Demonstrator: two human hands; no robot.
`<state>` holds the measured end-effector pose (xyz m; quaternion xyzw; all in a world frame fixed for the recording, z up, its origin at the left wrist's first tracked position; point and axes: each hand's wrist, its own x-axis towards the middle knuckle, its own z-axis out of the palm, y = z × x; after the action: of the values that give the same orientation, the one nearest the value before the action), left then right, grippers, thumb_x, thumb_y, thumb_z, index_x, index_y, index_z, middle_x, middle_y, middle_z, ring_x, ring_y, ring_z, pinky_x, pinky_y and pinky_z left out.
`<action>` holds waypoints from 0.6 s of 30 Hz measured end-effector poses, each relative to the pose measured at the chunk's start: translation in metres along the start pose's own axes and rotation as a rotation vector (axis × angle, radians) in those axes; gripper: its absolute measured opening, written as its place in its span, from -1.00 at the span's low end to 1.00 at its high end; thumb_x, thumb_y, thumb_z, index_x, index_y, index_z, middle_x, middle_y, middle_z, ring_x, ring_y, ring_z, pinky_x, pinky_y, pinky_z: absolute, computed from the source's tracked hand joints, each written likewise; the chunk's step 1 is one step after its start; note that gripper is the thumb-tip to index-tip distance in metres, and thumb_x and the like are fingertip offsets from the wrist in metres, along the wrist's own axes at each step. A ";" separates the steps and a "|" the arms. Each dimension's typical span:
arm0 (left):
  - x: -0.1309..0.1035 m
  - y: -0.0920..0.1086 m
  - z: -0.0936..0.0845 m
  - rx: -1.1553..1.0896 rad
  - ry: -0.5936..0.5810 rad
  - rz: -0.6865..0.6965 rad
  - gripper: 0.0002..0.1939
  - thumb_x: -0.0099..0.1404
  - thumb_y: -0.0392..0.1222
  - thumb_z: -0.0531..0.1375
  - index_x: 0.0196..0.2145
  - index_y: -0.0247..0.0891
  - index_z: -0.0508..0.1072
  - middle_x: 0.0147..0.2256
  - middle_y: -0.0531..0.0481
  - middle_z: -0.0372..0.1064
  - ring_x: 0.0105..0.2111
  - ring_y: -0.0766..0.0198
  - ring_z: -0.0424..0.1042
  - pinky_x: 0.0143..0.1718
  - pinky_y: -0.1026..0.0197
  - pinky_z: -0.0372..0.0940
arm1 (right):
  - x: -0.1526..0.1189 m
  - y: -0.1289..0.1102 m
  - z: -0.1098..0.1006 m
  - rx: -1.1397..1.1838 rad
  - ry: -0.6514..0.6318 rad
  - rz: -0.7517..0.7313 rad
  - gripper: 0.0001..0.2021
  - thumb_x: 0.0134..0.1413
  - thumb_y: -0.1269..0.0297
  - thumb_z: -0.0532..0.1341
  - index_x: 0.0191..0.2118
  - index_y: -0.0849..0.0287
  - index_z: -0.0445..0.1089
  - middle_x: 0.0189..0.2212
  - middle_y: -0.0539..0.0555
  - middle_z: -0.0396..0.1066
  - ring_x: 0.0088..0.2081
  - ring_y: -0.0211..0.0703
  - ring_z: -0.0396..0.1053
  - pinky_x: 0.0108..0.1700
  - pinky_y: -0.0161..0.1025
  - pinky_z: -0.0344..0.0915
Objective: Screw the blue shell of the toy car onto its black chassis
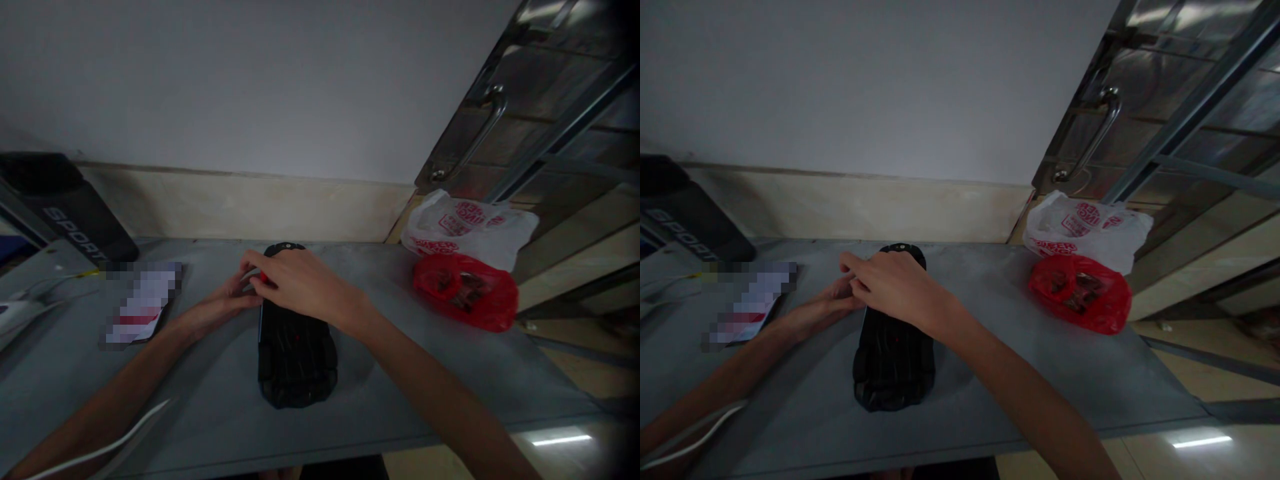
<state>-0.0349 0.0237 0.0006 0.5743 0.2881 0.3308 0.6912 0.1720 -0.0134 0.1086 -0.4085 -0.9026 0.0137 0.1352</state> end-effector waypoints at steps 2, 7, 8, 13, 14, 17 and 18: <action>0.000 0.000 0.000 -0.008 -0.001 0.013 -0.29 0.24 -0.27 0.39 0.30 0.00 0.33 0.29 -0.08 0.37 0.35 -0.12 0.24 0.31 -0.12 0.18 | 0.000 0.000 -0.001 -0.003 0.006 -0.004 -0.72 0.39 0.24 0.08 0.13 0.08 0.35 -0.28 0.05 0.58 -0.27 -0.09 0.48 -0.29 -0.19 0.12; 0.001 -0.001 -0.002 0.007 -0.014 0.012 -0.39 0.26 -0.25 0.38 0.24 -0.04 0.40 0.30 -0.04 0.36 0.38 -0.08 0.21 0.33 -0.09 0.18 | -0.001 0.001 -0.003 0.042 -0.015 -0.056 -0.68 0.35 0.33 0.10 0.17 0.07 0.33 -0.26 0.02 0.57 -0.25 -0.13 0.47 -0.28 -0.21 0.11; 0.001 -0.002 -0.002 0.009 -0.008 0.004 -0.38 0.26 -0.26 0.38 0.24 -0.02 0.39 0.29 -0.02 0.38 0.38 -0.07 0.21 0.34 -0.08 0.16 | -0.001 0.001 -0.003 0.032 -0.012 -0.055 -0.70 0.37 0.33 0.09 0.15 0.06 0.35 -0.27 0.02 0.57 -0.25 -0.13 0.47 -0.27 -0.20 0.11; 0.000 -0.002 -0.002 0.015 0.012 -0.012 -0.41 0.25 -0.27 0.38 0.21 -0.06 0.42 0.25 -0.07 0.44 0.34 -0.11 0.28 0.33 -0.10 0.17 | -0.002 -0.002 -0.006 -0.013 -0.001 -0.039 -0.78 0.43 0.23 0.08 0.02 0.06 0.43 -0.27 0.03 0.58 -0.25 -0.12 0.48 -0.30 -0.19 0.08; 0.000 -0.002 -0.002 0.015 0.013 -0.006 -0.39 0.25 -0.27 0.38 0.23 -0.05 0.41 0.26 -0.08 0.42 0.33 -0.11 0.28 0.32 -0.09 0.19 | -0.002 -0.003 -0.006 -0.007 -0.003 -0.037 -0.78 0.41 0.24 0.09 0.03 0.07 0.42 -0.26 0.04 0.58 -0.24 -0.11 0.48 -0.30 -0.19 0.08; 0.000 0.001 0.000 0.011 0.005 0.012 -0.33 0.24 -0.25 0.40 0.27 -0.02 0.37 0.31 -0.09 0.36 0.34 -0.10 0.27 0.29 -0.05 0.23 | -0.002 -0.003 -0.006 0.014 -0.020 -0.054 -0.74 0.36 0.28 0.11 0.09 0.11 0.37 -0.22 0.06 0.57 -0.22 -0.11 0.47 -0.29 -0.20 0.10; 0.000 0.001 0.000 0.012 0.005 0.012 -0.34 0.23 -0.24 0.41 0.26 -0.03 0.37 0.32 -0.09 0.35 0.34 -0.10 0.27 0.29 -0.04 0.23 | -0.001 -0.003 -0.006 0.011 -0.024 -0.058 -0.73 0.36 0.30 0.10 0.11 0.11 0.36 -0.23 0.07 0.57 -0.23 -0.11 0.47 -0.29 -0.20 0.10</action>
<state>-0.0347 0.0237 0.0022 0.5793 0.2885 0.3346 0.6850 0.1720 -0.0165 0.1145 -0.3813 -0.9155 0.0198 0.1268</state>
